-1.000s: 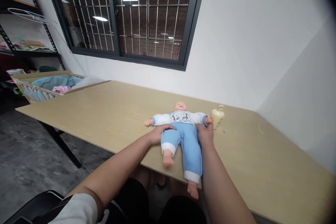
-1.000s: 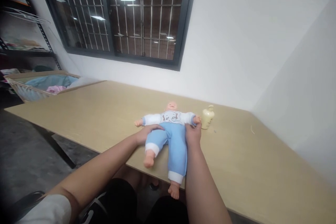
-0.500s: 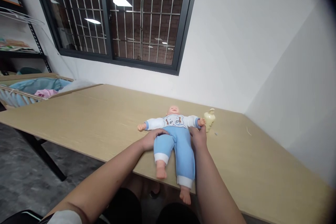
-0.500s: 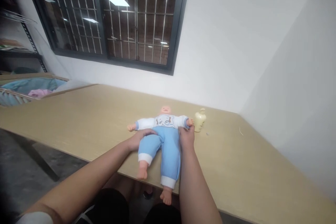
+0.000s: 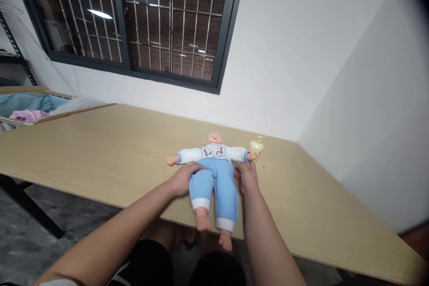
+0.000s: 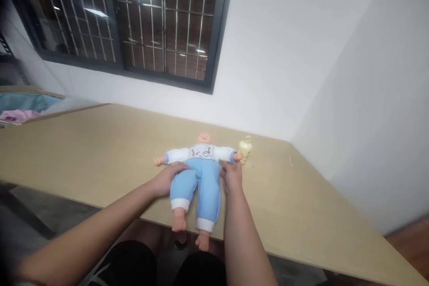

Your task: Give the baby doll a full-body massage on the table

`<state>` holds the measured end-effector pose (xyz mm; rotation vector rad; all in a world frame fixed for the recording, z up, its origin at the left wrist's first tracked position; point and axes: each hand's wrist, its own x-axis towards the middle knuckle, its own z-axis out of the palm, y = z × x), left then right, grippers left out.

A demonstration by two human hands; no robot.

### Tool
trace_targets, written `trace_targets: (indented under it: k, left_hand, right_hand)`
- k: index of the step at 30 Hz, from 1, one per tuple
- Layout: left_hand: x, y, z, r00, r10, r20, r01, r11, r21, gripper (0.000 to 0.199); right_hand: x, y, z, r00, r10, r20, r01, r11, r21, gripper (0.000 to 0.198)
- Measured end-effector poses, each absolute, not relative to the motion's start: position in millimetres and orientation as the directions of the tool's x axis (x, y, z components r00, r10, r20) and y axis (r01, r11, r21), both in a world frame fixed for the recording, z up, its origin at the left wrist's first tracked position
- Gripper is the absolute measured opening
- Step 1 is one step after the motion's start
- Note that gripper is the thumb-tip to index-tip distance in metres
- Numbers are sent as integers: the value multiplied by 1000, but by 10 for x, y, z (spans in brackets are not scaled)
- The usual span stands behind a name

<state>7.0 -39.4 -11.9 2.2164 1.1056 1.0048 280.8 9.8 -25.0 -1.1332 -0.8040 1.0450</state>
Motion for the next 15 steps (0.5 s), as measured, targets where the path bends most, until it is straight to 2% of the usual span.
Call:
trace_targets:
  k: [2,4,6,7,8,9,11,13,15]
  left_hand:
    - [52,-433,-149,395,811,432,522,-585,621,37]
    - [23,-450,-183,390,809,440,505,-587,632,42]
    - [-21,-440,-202,385,836,392,439,-539,719,47]
    - [-45,-424,-203,357,873,333,391,-463,795,48]
    - [-67,-399,-198,308,917,254,337,-354,872,47]
    - [-84,-366,-187,246,955,166,280,-234,931,46]
    - [-97,-274,-158,111,994,22,190,-43,981,45]
    - [-77,-164,-130,9,999,-46,165,43,985,48]
    - [-34,-57,-115,-71,993,-93,154,103,983,57]
  right_hand:
    - [2885,8,-286,339,939,-62,-260,30,-965,75]
    - [2964,-124,-334,347,936,-63,-234,21,-972,74]
    - [3039,-311,-391,335,942,-26,-145,24,-989,69]
    - [3072,-427,-420,320,947,10,-74,35,-997,66]
    - [3100,-555,-447,264,961,85,109,58,-992,62]
    - [3120,-692,-470,183,968,174,301,113,-947,60]
    - [3132,-968,-494,-21,944,329,548,286,-786,60]
    - [3104,-1211,-480,-212,904,372,672,411,-616,72]
    - [3043,-1387,-431,-312,889,336,731,450,-513,85]
